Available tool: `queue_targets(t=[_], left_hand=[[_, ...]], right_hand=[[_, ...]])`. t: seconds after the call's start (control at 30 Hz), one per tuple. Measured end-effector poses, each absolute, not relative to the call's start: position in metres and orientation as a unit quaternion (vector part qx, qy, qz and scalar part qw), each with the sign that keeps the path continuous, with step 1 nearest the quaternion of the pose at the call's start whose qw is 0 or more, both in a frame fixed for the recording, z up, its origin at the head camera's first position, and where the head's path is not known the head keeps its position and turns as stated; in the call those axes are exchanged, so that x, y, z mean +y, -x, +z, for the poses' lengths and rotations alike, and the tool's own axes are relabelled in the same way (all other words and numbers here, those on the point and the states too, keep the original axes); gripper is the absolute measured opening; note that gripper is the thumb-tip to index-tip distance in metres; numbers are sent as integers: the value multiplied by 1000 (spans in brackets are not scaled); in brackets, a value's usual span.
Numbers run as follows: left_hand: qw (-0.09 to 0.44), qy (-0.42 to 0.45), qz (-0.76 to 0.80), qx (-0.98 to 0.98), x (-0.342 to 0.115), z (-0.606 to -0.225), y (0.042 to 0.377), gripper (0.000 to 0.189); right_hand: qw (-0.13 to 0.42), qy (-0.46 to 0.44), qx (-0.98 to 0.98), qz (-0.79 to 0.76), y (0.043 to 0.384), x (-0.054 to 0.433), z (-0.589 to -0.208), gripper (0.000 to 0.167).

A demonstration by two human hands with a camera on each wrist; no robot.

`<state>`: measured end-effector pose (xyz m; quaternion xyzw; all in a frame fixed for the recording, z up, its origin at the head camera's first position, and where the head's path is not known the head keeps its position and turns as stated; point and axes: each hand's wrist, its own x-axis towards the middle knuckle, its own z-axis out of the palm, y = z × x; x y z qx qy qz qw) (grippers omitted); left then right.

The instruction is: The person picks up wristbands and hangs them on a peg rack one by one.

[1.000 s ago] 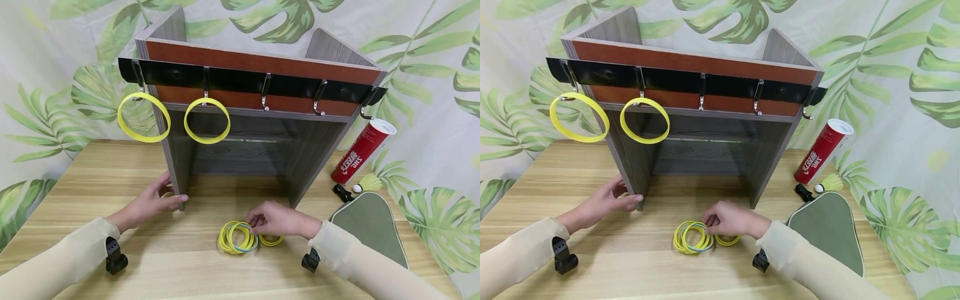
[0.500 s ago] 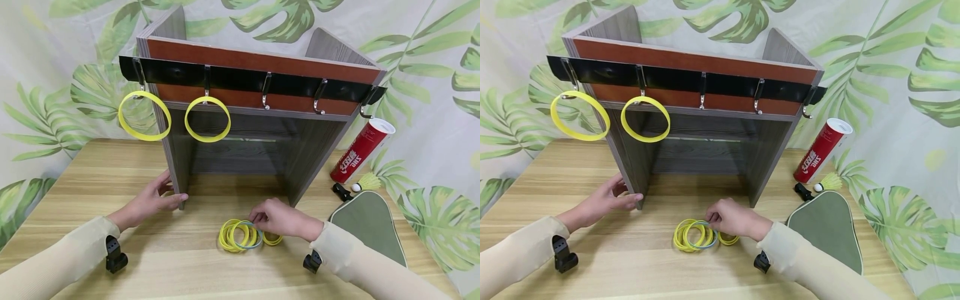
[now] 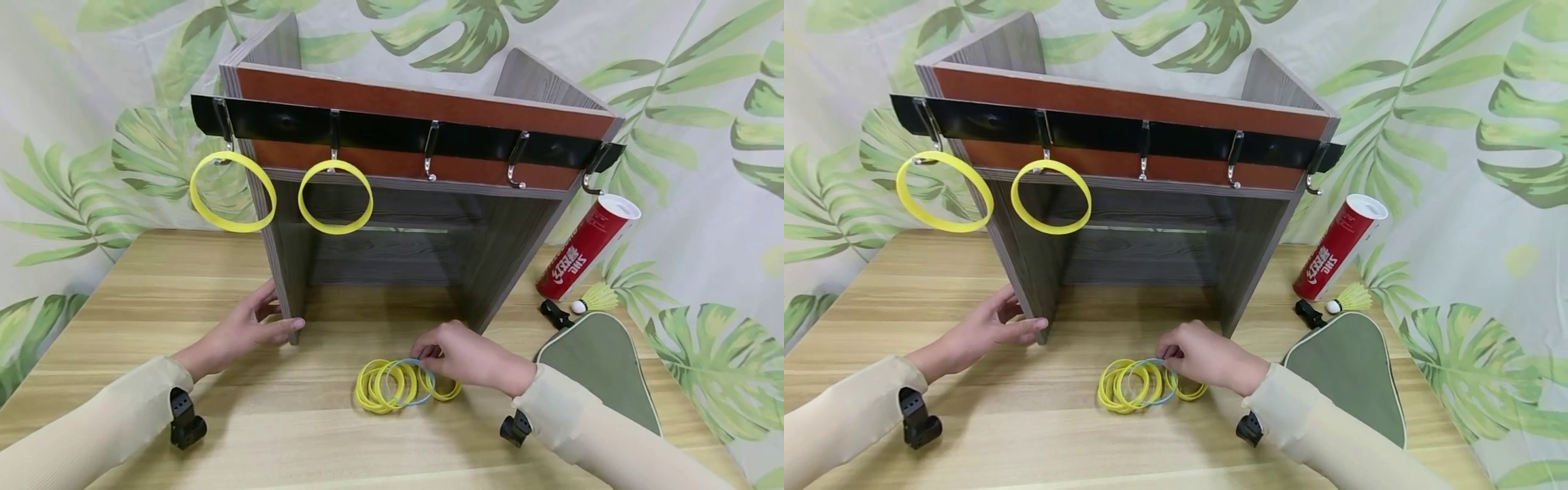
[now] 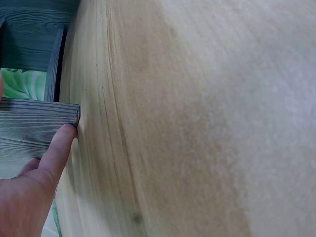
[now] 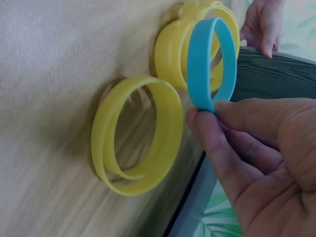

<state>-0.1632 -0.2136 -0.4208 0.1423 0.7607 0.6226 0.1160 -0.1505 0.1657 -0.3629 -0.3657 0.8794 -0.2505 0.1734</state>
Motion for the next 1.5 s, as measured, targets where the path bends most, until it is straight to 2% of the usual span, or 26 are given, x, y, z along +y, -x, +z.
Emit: queue_targets(t=[0.33,0.77,1.1,1.3,1.5], left_hand=[[118,-143,617,765,-214,-420,163,88],[119,-143,620,763,-215,-422,162,88],[123,-138,618,764,-216,-421,161,88],[123,-133,621,763,-216,-422,159,89],[119,-139,623,761,-215,-422,160,87]], right_hand=[[69,350,893,-274,150,172,-342,9],[-65,356,893,-267,132,155,-270,12],[-236,398,857,-228,108,144,-210,18],[-330,388,831,-222,116,148,-191,16],[-380,346,828,-222,131,152,-179,19]])
